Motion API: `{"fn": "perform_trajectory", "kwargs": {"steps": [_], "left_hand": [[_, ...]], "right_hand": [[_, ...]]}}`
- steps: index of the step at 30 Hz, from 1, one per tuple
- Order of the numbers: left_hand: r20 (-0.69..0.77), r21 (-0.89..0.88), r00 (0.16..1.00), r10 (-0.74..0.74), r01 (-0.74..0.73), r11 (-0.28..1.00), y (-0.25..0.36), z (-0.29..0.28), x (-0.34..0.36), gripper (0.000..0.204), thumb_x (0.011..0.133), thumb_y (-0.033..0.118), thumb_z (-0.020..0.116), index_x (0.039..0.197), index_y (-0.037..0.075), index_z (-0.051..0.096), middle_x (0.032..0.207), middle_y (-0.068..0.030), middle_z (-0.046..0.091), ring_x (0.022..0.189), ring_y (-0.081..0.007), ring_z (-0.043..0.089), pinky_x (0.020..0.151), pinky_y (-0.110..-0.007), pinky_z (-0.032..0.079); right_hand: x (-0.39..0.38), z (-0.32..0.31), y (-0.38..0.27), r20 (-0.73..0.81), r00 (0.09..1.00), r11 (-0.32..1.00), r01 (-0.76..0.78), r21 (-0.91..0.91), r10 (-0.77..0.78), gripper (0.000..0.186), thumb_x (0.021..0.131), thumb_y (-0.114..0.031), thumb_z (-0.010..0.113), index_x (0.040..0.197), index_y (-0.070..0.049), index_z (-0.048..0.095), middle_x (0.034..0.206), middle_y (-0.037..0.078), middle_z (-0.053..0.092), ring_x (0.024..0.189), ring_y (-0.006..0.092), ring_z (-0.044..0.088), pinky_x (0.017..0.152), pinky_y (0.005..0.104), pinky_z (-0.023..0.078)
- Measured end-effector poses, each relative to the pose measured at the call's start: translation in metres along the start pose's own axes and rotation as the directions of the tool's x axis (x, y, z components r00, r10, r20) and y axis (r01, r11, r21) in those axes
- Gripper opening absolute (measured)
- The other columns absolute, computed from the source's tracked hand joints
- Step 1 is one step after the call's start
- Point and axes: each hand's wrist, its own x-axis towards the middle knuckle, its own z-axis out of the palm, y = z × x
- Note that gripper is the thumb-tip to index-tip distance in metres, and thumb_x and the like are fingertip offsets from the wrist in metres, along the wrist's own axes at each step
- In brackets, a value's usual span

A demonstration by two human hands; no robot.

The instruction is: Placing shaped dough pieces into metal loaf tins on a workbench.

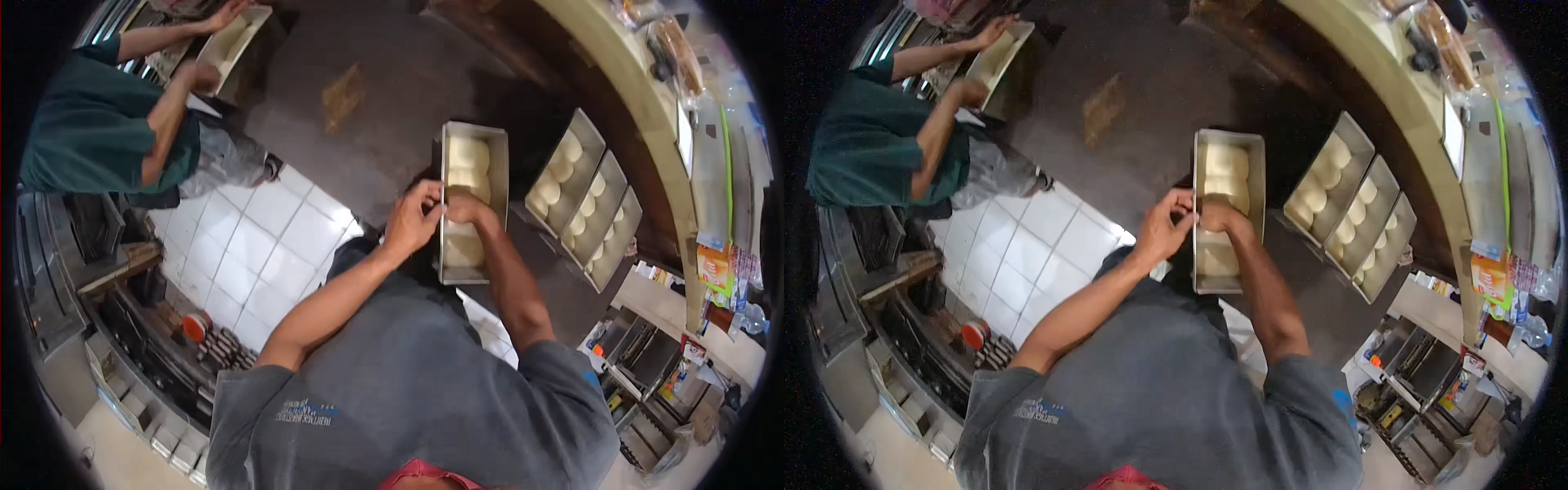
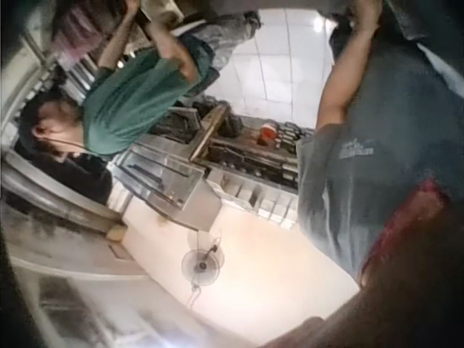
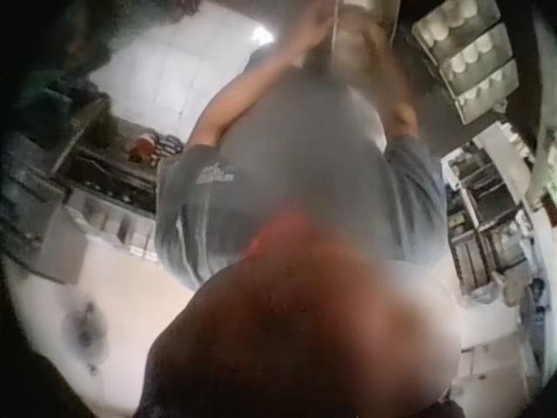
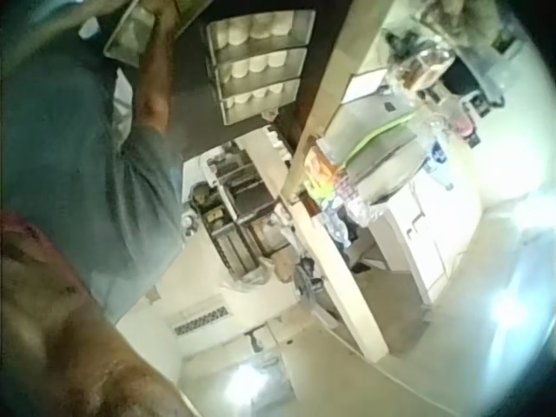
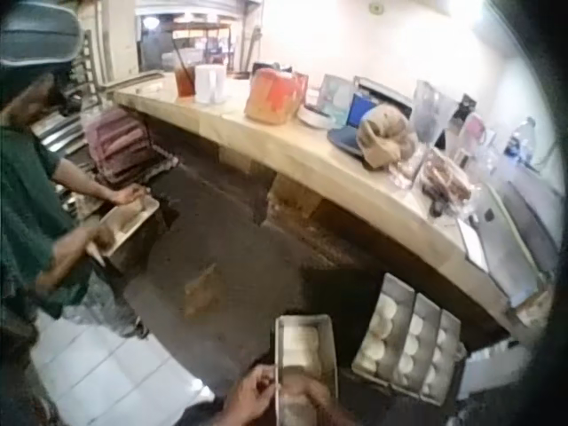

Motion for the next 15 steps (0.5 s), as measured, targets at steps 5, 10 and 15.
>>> {"fn": "perform_trajectory", "kwargs": {"steps": [5, 10, 15], "left_hand": [[0.039, 0.056, 0.997, -0.062, 0.060, 0.997, -0.007, -0.013, 0.003, 0.040, 0.086, 0.003, 0.072, 0.125, 0.004, 0.062, 0.103, -0.0053, 0.070, 0.083, -0.0182, 0.064, 0.074, -0.030, 0.051], [0.142, 0.084, 0.978, -0.152, 0.141, 0.986, -0.003, -0.014, 0.010, 0.046, 0.084, 0.002, 0.071, 0.128, 0.006, 0.060, 0.116, -0.0084, 0.067, 0.098, -0.0223, 0.065, 0.086, -0.034, 0.052], [0.021, 0.273, 0.981, 0.193, -0.192, 0.943, 0.008, -0.007, 0.024, 0.051, 0.081, -0.001, 0.068, 0.130, 0.008, 0.060, 0.131, -0.0119, 0.061, 0.118, -0.0287, 0.060, 0.099, -0.039, 0.048]], "right_hand": [[0.014, -0.052, -0.055, 0.054, 0.919, 0.915, -0.382, -0.128, 0.391, 0.031, 0.091, -0.023, 0.056, 0.095, 0.004, 0.072, 0.104, 0.014, 0.073, 0.084, 0.0296, 0.065, 0.078, 0.0416, 0.052], [0.055, -0.058, -0.018, 0.059, 0.923, 0.917, -0.370, -0.148, 0.381, 0.028, 0.091, -0.020, 0.057, 0.101, 0.001, 0.072, 0.107, 0.013, 0.073, 0.088, 0.0286, 0.065, 0.081, 0.0410, 0.051], [0.059, -0.073, 0.036, 0.056, 0.950, 0.944, -0.299, -0.139, 0.309, 0.026, 0.092, -0.017, 0.058, 0.109, -0.002, 0.071, 0.111, 0.011, 0.073, 0.092, 0.0274, 0.065, 0.086, 0.0401, 0.051]]}}
